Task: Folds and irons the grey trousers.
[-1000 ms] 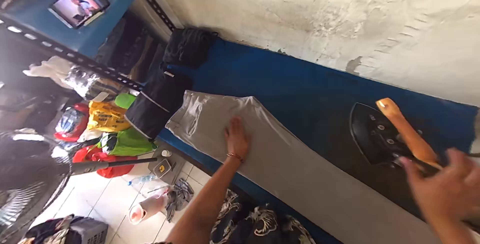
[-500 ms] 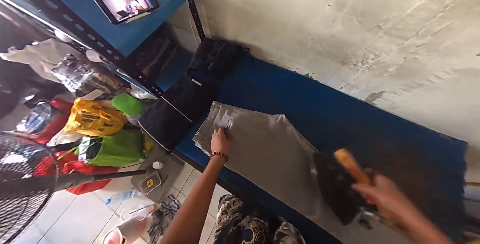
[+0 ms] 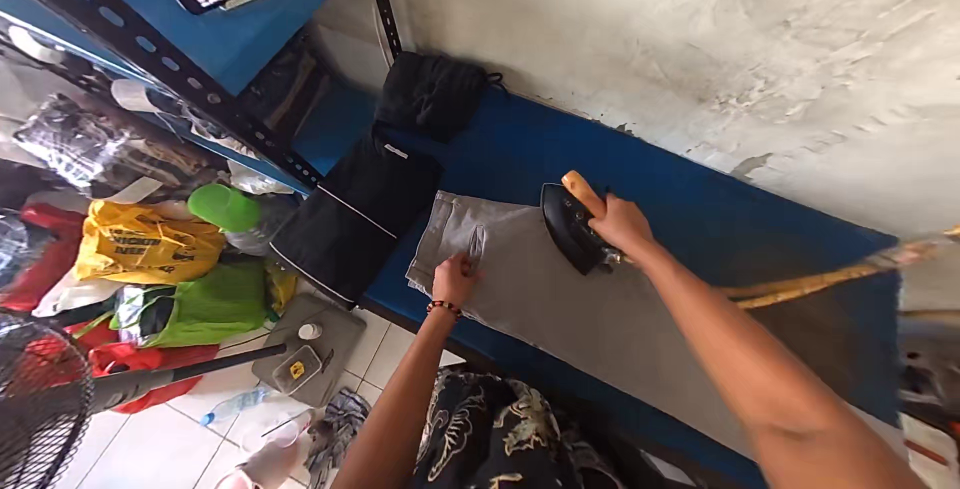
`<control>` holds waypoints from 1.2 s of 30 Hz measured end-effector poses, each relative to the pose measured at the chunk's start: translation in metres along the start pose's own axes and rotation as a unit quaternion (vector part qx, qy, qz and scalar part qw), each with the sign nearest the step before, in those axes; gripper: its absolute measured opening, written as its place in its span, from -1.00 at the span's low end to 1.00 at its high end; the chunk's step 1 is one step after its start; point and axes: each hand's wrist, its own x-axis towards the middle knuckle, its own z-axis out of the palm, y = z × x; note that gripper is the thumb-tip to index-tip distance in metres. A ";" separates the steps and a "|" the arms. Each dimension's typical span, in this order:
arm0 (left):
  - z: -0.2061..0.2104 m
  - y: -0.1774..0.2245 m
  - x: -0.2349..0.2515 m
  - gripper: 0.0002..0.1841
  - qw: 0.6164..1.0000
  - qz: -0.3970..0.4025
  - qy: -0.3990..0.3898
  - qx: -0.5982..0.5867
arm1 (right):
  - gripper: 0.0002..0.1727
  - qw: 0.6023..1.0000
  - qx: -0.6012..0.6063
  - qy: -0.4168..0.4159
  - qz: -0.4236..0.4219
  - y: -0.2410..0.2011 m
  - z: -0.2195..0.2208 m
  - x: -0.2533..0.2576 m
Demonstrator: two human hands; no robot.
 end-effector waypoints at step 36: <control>0.091 0.091 0.090 -0.82 0.822 0.498 0.001 0.276 | -0.71 0.948 0.044 0.098 -0.301 0.147 0.082 -0.060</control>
